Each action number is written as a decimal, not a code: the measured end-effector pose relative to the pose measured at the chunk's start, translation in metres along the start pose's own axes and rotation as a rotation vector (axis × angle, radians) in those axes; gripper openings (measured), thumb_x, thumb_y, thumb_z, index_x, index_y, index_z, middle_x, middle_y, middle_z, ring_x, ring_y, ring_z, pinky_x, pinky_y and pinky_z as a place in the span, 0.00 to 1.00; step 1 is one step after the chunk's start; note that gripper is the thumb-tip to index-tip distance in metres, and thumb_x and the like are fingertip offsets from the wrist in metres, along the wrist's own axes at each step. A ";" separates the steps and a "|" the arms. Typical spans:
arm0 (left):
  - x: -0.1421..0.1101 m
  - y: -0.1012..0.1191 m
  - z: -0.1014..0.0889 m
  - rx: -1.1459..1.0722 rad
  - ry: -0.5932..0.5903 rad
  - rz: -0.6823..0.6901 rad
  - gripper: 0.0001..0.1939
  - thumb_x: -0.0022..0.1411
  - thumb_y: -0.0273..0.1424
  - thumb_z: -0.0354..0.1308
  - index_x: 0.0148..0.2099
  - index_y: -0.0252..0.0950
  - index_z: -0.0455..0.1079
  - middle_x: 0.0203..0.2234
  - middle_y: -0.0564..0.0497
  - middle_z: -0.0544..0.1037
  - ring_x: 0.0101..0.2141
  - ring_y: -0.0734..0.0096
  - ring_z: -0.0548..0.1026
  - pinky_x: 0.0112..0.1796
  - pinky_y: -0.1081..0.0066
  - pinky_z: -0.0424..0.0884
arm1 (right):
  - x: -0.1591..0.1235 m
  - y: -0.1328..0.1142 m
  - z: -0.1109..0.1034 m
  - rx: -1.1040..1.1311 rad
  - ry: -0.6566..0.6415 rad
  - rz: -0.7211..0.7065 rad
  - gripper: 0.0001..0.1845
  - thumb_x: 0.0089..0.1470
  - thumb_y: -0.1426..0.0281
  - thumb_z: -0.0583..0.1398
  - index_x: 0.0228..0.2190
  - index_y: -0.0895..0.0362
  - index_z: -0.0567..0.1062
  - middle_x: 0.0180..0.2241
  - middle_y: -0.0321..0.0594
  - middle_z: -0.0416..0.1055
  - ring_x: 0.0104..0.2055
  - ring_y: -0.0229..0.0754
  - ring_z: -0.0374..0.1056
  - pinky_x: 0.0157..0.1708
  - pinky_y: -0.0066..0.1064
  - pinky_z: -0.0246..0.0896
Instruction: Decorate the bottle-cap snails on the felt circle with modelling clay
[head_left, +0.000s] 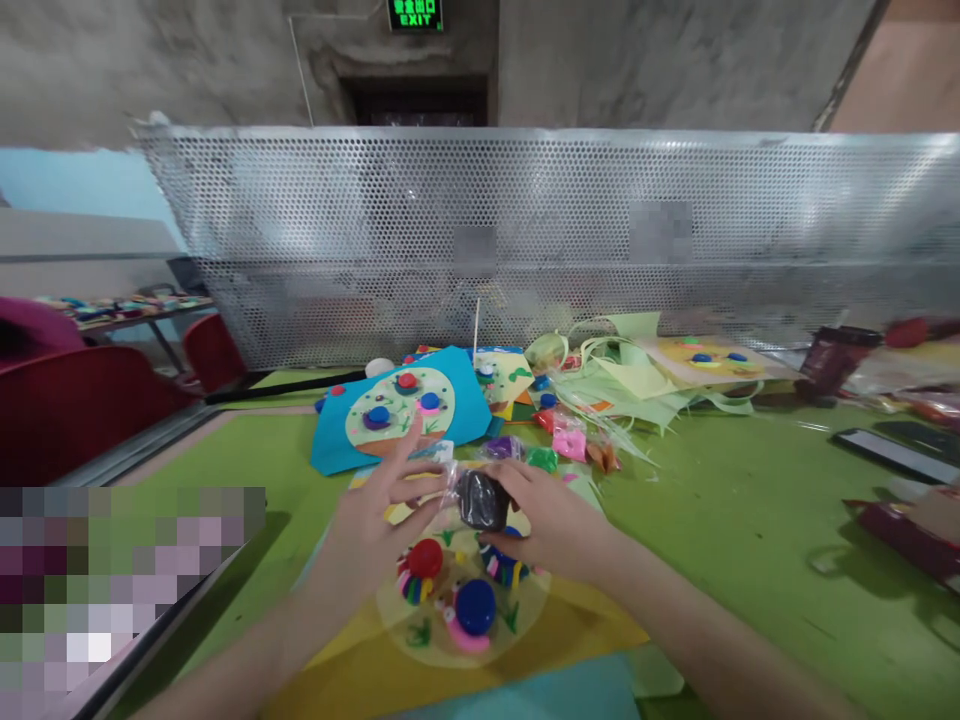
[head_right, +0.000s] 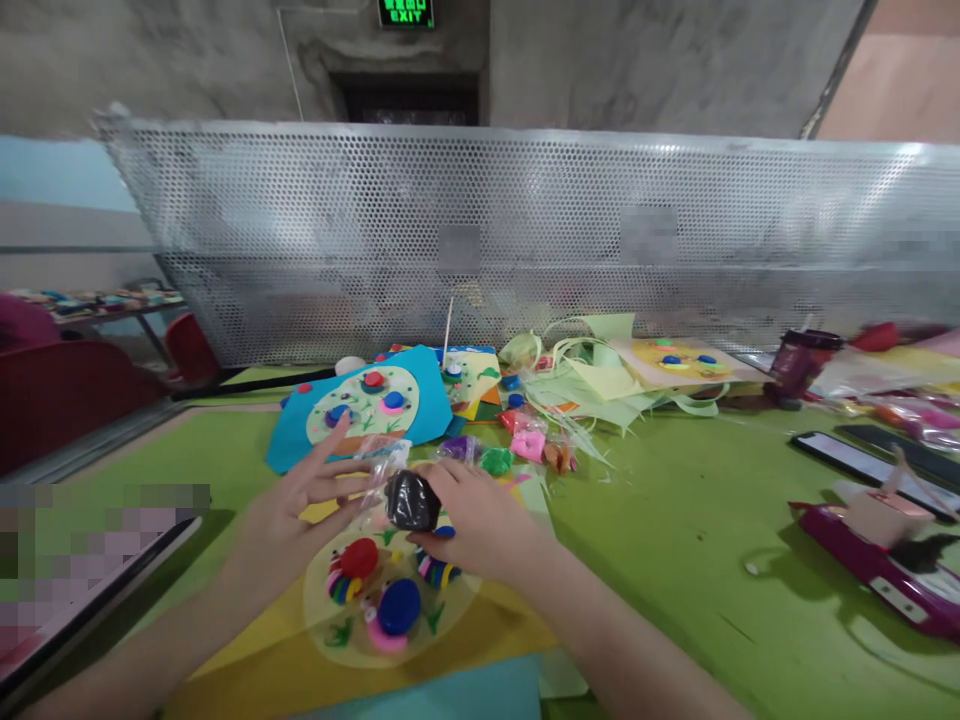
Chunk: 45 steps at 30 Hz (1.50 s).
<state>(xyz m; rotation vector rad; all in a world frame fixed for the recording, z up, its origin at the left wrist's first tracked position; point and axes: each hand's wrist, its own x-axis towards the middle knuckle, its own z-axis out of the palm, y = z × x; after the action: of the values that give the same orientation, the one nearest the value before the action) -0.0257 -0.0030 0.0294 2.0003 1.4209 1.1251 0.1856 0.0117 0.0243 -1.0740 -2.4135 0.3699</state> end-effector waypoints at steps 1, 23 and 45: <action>0.000 0.000 -0.001 0.034 -0.019 0.016 0.31 0.59 0.38 0.56 0.62 0.46 0.50 0.38 0.52 0.80 0.46 0.61 0.74 0.43 0.64 0.72 | 0.000 0.001 0.001 -0.001 0.000 -0.001 0.28 0.49 0.66 0.61 0.52 0.58 0.62 0.50 0.49 0.66 0.52 0.50 0.62 0.47 0.41 0.60; 0.004 -0.001 0.002 -0.025 -0.013 0.024 0.40 0.55 0.32 0.57 0.65 0.40 0.41 0.29 0.53 0.80 0.43 0.61 0.75 0.44 0.61 0.69 | -0.001 0.000 0.007 0.052 -0.035 0.048 0.30 0.45 0.66 0.65 0.50 0.63 0.67 0.47 0.54 0.68 0.50 0.54 0.63 0.49 0.46 0.57; 0.002 0.004 0.001 -0.279 -0.049 -0.146 0.46 0.57 0.30 0.56 0.66 0.43 0.27 0.38 0.52 0.81 0.31 0.65 0.80 0.28 0.69 0.76 | 0.007 0.019 0.015 0.493 0.061 0.197 0.19 0.55 0.64 0.57 0.49 0.53 0.66 0.49 0.41 0.66 0.48 0.43 0.63 0.45 0.36 0.62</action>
<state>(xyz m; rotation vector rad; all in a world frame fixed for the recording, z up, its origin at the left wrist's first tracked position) -0.0218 -0.0024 0.0325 1.6917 1.2836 1.1324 0.1854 0.0282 0.0055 -1.0694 -2.0089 0.9272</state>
